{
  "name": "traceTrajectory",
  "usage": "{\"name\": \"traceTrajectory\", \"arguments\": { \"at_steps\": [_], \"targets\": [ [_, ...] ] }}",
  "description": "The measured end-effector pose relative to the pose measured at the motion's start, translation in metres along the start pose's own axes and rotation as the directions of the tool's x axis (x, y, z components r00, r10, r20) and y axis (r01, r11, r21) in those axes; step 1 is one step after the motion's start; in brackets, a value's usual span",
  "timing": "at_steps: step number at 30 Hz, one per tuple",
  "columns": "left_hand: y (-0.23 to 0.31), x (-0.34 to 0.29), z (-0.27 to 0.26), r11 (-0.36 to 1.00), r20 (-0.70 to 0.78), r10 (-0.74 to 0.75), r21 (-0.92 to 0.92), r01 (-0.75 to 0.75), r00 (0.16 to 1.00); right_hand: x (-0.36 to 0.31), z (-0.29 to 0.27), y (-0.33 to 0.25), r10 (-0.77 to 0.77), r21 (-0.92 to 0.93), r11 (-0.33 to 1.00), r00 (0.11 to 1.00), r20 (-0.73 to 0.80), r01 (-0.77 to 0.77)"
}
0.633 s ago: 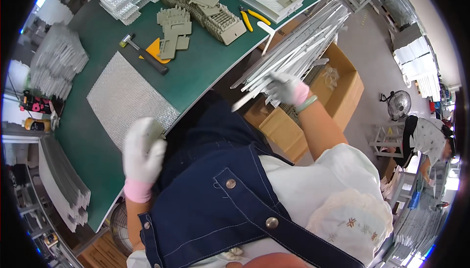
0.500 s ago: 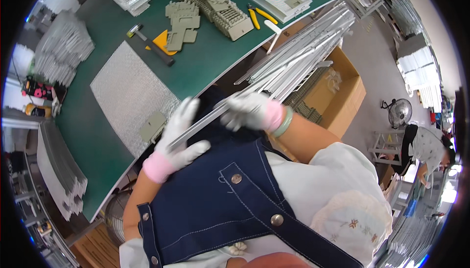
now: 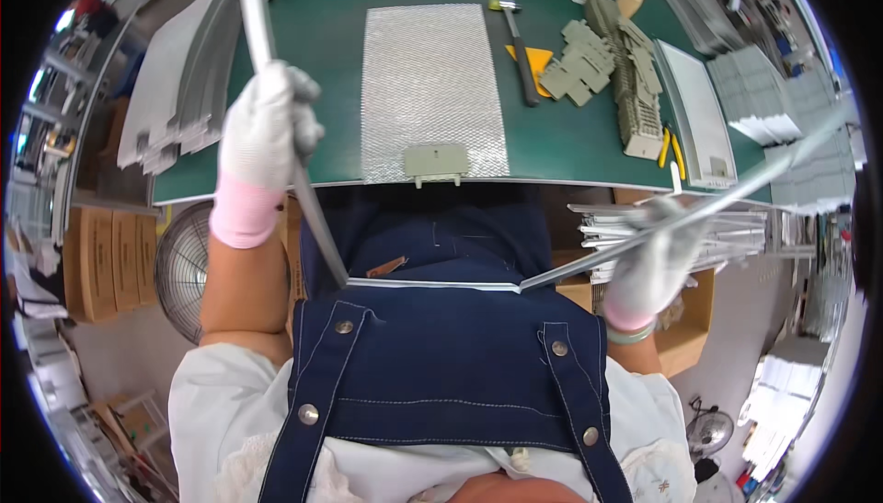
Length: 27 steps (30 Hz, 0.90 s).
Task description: The person assembles air filters by placing a mesh sheet onto a workbench, positioning a plastic frame, and securing it with a power drill. They handle multiple filter units, aligning components and fastening them together in a repetitive assembly process.
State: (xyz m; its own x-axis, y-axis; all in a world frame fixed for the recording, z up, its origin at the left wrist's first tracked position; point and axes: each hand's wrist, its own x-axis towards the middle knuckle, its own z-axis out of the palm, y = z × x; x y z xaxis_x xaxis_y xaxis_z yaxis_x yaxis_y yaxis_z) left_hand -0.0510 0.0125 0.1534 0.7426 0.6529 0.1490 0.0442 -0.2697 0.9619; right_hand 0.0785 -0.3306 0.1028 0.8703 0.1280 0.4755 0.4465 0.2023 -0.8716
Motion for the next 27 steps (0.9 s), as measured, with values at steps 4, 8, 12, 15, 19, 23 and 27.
{"name": "traceTrajectory", "arguments": {
  "at_steps": [4,8,12,15,19,23,27],
  "targets": [
    [-0.023,-0.041,0.03,0.955,0.145,-0.22,-0.169,0.244,0.965,-0.011,0.049,0.017,0.19,-0.203,0.976,0.756,0.627,-0.077],
    [-0.081,-0.071,0.032,0.938,0.274,-0.317,0.233,0.257,0.908,0.014,0.062,0.049,0.37,-0.392,0.908,0.716,0.592,-0.145],
    [-0.112,-0.02,0.045,0.802,0.105,0.138,0.572,-0.173,0.985,0.039,0.091,0.101,0.315,-0.577,0.815,0.794,0.52,0.055],
    [-0.12,-0.005,0.044,0.857,0.172,-0.078,0.515,-0.022,0.982,0.036,0.098,0.139,0.356,-0.745,0.648,0.8,0.482,0.16],
    [-0.131,-0.038,0.022,0.889,0.04,-0.092,0.453,0.064,0.995,0.031,0.088,0.143,0.268,-0.683,0.698,0.806,0.527,0.214],
    [-0.127,-0.075,0.014,0.845,0.069,-0.333,0.466,0.264,0.941,-0.001,0.076,0.122,0.367,-0.669,0.743,0.832,0.417,0.008],
    [-0.14,-0.078,0.022,0.838,0.201,-0.542,0.056,0.543,0.816,-0.026,0.061,0.118,0.49,-0.557,0.784,0.826,0.28,-0.276]
  ]
}}
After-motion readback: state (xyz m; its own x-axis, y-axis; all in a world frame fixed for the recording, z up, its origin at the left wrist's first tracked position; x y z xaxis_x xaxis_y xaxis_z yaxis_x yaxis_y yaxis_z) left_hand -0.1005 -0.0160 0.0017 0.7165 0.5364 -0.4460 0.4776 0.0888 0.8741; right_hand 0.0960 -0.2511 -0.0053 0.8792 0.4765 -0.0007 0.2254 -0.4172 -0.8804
